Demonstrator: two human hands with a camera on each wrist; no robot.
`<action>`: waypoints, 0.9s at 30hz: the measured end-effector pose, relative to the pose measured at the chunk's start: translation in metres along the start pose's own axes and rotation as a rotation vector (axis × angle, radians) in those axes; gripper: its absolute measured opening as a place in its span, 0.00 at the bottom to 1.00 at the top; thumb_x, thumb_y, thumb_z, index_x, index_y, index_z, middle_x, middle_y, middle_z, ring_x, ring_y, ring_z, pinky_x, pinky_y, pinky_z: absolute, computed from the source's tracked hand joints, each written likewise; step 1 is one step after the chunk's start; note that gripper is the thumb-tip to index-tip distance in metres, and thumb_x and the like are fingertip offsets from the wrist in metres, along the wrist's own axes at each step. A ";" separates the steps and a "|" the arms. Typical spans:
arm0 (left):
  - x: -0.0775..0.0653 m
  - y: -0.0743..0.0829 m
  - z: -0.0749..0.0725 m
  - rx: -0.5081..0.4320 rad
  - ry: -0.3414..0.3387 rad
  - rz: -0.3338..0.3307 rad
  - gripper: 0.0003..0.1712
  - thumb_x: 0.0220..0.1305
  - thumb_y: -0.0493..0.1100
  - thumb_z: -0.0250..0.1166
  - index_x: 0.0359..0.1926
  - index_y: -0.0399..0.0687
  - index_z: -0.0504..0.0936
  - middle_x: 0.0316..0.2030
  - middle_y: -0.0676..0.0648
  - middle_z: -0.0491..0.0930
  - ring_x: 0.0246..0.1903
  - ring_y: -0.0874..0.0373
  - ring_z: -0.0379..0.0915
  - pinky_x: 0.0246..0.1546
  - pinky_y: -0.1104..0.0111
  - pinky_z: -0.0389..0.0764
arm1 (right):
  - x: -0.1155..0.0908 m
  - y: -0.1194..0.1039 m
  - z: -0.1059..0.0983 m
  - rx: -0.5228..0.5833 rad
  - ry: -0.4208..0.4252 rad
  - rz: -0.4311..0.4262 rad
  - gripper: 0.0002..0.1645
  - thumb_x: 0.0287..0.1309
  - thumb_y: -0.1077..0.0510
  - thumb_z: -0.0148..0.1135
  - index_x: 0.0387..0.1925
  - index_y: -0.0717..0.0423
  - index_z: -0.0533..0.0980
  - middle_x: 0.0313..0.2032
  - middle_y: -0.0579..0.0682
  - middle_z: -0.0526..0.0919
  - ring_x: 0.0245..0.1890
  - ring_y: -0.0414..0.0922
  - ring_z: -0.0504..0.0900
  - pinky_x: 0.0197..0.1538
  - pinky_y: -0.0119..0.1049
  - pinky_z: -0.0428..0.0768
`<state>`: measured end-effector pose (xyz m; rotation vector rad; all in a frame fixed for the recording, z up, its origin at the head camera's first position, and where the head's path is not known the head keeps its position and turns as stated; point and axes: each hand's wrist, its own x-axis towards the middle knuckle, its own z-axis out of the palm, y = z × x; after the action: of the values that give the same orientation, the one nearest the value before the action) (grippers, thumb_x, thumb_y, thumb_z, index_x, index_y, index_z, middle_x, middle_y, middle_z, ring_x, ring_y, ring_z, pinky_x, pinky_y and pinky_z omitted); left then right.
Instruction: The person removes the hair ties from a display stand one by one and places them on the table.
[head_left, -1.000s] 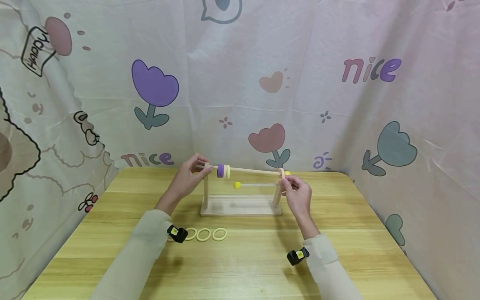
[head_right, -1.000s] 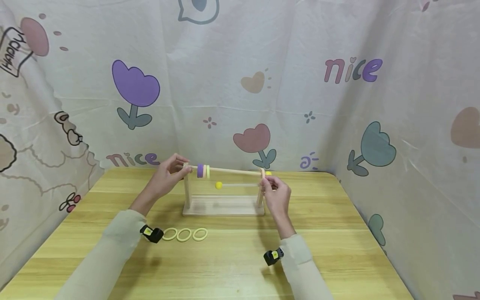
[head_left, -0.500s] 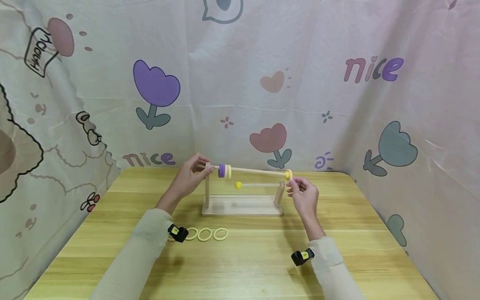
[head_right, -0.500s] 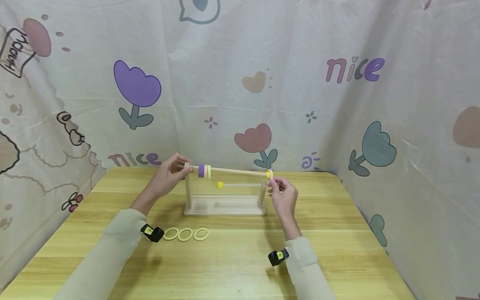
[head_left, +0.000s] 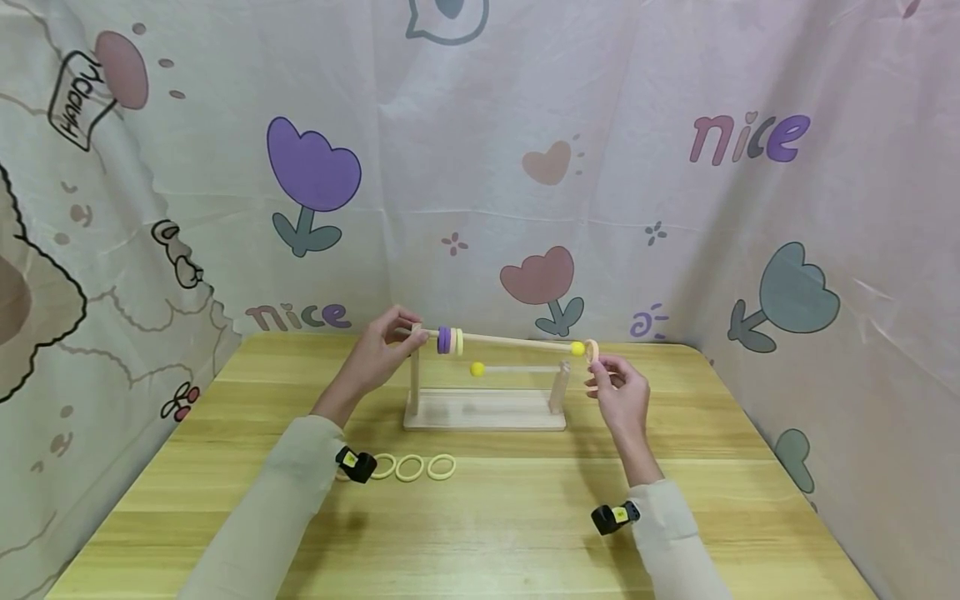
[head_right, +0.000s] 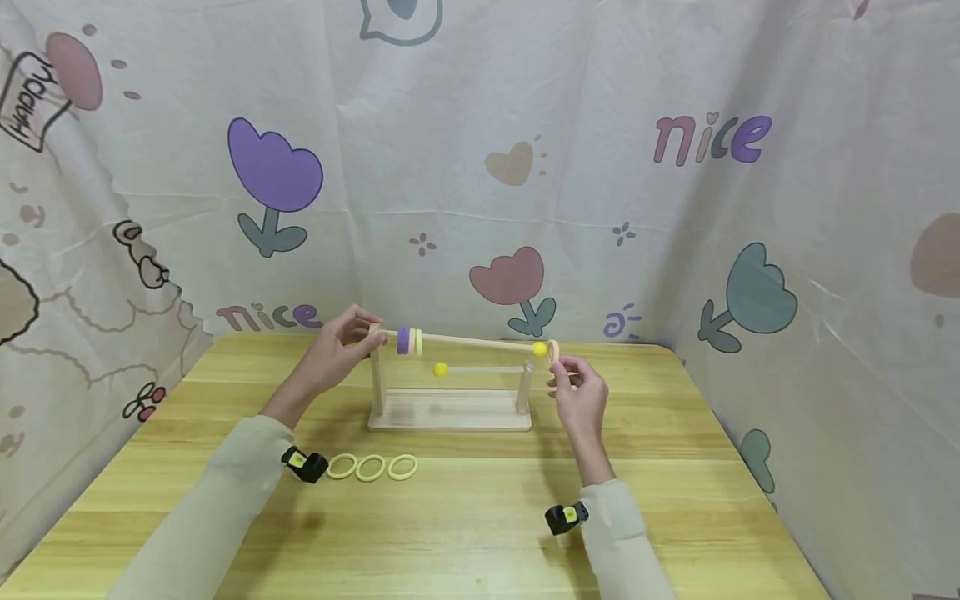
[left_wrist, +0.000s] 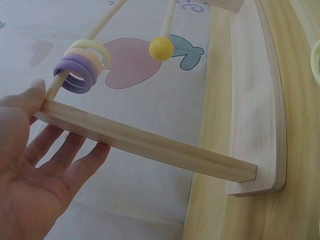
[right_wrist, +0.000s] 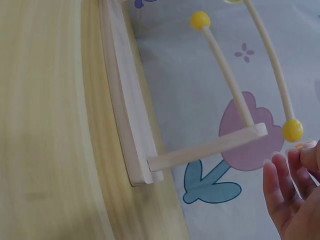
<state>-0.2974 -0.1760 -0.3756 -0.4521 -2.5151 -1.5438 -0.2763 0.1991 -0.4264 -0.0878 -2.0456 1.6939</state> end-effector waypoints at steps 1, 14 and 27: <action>0.000 0.000 0.000 -0.002 -0.001 0.000 0.21 0.74 0.52 0.64 0.59 0.46 0.75 0.58 0.38 0.81 0.60 0.38 0.79 0.59 0.46 0.83 | 0.000 -0.001 -0.001 -0.003 -0.005 0.004 0.12 0.68 0.64 0.64 0.48 0.71 0.81 0.41 0.62 0.85 0.24 0.32 0.83 0.30 0.27 0.86; -0.001 0.002 0.000 -0.012 -0.004 0.001 0.21 0.74 0.52 0.64 0.58 0.45 0.75 0.57 0.37 0.81 0.59 0.39 0.79 0.58 0.47 0.83 | -0.013 -0.026 -0.003 -0.133 -0.283 -0.074 0.11 0.68 0.65 0.65 0.46 0.70 0.82 0.46 0.67 0.84 0.30 0.39 0.82 0.30 0.31 0.86; -0.002 0.001 0.000 -0.006 -0.004 0.010 0.21 0.75 0.48 0.63 0.61 0.43 0.73 0.60 0.36 0.80 0.60 0.37 0.78 0.58 0.46 0.82 | -0.024 -0.028 0.013 -0.210 -0.479 -0.263 0.02 0.63 0.68 0.68 0.38 0.62 0.83 0.35 0.60 0.83 0.28 0.49 0.82 0.25 0.34 0.85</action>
<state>-0.2954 -0.1756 -0.3756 -0.4692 -2.5078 -1.5491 -0.2534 0.1725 -0.4095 0.5445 -2.4414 1.4282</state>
